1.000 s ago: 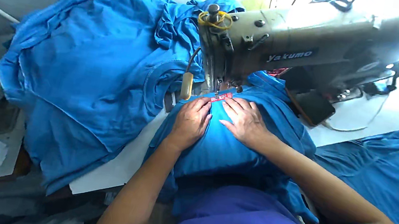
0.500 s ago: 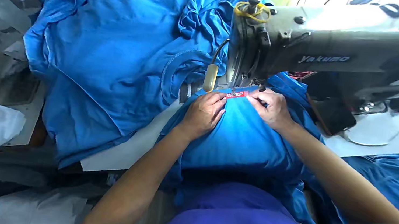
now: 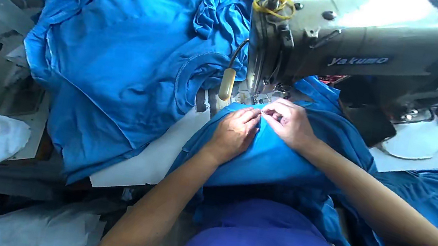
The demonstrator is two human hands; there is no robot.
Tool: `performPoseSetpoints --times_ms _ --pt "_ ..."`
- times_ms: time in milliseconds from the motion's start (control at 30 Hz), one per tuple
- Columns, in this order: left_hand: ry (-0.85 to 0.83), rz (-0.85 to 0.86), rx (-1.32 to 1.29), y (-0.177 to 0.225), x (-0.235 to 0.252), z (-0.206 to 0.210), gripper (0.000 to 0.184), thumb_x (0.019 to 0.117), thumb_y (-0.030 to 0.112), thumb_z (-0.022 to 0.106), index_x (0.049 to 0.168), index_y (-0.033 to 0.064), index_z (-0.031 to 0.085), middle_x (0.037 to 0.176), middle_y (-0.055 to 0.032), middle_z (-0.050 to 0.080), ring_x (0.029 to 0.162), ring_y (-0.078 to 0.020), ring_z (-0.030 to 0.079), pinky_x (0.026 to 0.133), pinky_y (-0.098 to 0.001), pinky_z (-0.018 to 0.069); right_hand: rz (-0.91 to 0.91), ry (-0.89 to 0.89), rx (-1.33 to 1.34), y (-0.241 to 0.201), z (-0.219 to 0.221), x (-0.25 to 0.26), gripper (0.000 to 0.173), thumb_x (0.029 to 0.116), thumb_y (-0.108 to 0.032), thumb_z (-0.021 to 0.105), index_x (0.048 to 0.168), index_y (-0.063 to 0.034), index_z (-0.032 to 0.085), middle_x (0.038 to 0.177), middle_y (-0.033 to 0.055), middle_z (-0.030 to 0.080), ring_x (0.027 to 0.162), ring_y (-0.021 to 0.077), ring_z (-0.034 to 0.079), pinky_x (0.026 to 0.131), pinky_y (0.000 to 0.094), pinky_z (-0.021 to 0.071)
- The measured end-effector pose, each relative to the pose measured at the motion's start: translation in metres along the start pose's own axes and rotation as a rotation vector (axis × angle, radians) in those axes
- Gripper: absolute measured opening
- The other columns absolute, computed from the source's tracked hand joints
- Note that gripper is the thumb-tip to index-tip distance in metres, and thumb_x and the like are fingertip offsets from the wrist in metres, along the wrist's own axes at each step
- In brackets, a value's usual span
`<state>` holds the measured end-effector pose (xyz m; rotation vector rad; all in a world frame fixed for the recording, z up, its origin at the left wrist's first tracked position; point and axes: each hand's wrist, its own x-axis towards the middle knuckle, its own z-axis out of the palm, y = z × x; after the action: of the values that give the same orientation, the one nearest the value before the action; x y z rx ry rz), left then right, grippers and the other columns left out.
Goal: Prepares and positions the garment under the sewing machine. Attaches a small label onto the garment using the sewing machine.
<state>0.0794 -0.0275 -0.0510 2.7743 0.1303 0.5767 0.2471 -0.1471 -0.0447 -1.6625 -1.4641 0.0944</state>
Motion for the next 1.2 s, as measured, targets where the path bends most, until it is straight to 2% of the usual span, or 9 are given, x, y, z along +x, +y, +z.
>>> performPoseSetpoints --times_ms 67,167,267,433,633,800,1000,1200 --pt "-0.013 0.005 -0.003 -0.001 0.001 -0.001 0.033 0.1025 0.015 0.051 0.123 -0.0016 0.071 0.136 -0.0156 0.066 0.132 -0.0299 0.060 0.111 -0.0449 0.0469 0.050 -0.028 -0.036 0.007 0.009 0.002 0.011 0.0932 -0.010 0.068 0.096 -0.0009 0.074 0.093 0.0134 0.070 0.076 0.0218 0.065 0.069 0.0383 0.0553" --pt "-0.029 0.008 -0.004 -0.002 0.002 -0.002 0.033 0.1029 0.015 0.050 0.123 -0.0026 0.071 0.137 -0.0169 0.065 0.133 -0.0307 0.059 0.112 -0.0437 0.0461 0.009 -0.007 -0.031 0.018 0.011 0.002 0.011 0.0917 -0.011 0.069 0.093 -0.0041 0.077 0.091 0.0116 0.070 0.074 0.0179 0.063 0.068 0.0320 0.0533" --pt "-0.031 0.007 -0.005 -0.010 0.004 -0.002 0.034 0.1037 0.015 0.050 0.126 -0.0038 0.069 0.139 -0.0189 0.064 0.135 -0.0317 0.058 0.114 -0.0426 0.0446 0.014 -0.001 0.002 0.025 0.013 0.011 0.012 0.0924 -0.012 0.069 0.094 -0.0061 0.079 0.087 0.0101 0.070 0.072 0.0163 0.063 0.068 0.0330 0.0527" --pt "-0.037 -0.037 0.010 -0.016 0.011 -0.006 0.034 0.1026 0.016 0.054 0.128 -0.0018 0.068 0.135 -0.0234 0.060 0.125 -0.0352 0.061 0.104 -0.0441 0.0523 0.030 0.009 0.014 0.033 0.016 0.024 0.011 0.0919 -0.014 0.070 0.093 -0.0063 0.078 0.087 0.0080 0.073 0.070 0.0134 0.062 0.069 0.0317 0.0526" --pt "-0.019 -0.039 0.024 -0.018 0.014 -0.004 0.034 0.1034 0.017 0.053 0.127 -0.0025 0.068 0.133 -0.0223 0.062 0.127 -0.0351 0.060 0.105 -0.0435 0.0514 0.072 -0.005 -0.013 0.035 0.016 0.028 0.013 0.0915 -0.018 0.070 0.093 -0.0080 0.079 0.079 0.0066 0.069 0.067 0.0130 0.058 0.067 0.0329 0.0486" --pt "-0.008 -0.041 0.030 -0.017 0.014 -0.003 0.034 0.1032 0.015 0.051 0.126 -0.0036 0.068 0.134 -0.0232 0.062 0.128 -0.0355 0.060 0.107 -0.0436 0.0504 0.060 0.019 -0.008 0.035 0.017 0.027 0.013 0.0905 -0.017 0.069 0.092 -0.0076 0.079 0.083 0.0079 0.070 0.067 0.0112 0.058 0.066 0.0292 0.0491" --pt "-0.004 -0.019 0.060 -0.017 0.013 -0.001 0.035 0.1032 0.014 0.050 0.129 -0.0033 0.067 0.134 -0.0252 0.062 0.132 -0.0372 0.058 0.111 -0.0444 0.0469 0.108 0.033 -0.038 0.029 0.019 0.026 0.013 0.0914 -0.016 0.070 0.093 -0.0084 0.080 0.085 0.0083 0.071 0.069 0.0139 0.061 0.068 0.0320 0.0511" --pt "-0.014 -0.052 0.070 -0.015 0.014 -0.001 0.034 0.1023 0.013 0.051 0.127 -0.0033 0.068 0.135 -0.0247 0.062 0.132 -0.0370 0.058 0.109 -0.0446 0.0487 0.123 0.032 -0.049 0.028 0.020 0.026 0.013 0.0916 -0.016 0.070 0.093 -0.0082 0.080 0.084 0.0084 0.072 0.072 0.0151 0.064 0.071 0.0336 0.0524"
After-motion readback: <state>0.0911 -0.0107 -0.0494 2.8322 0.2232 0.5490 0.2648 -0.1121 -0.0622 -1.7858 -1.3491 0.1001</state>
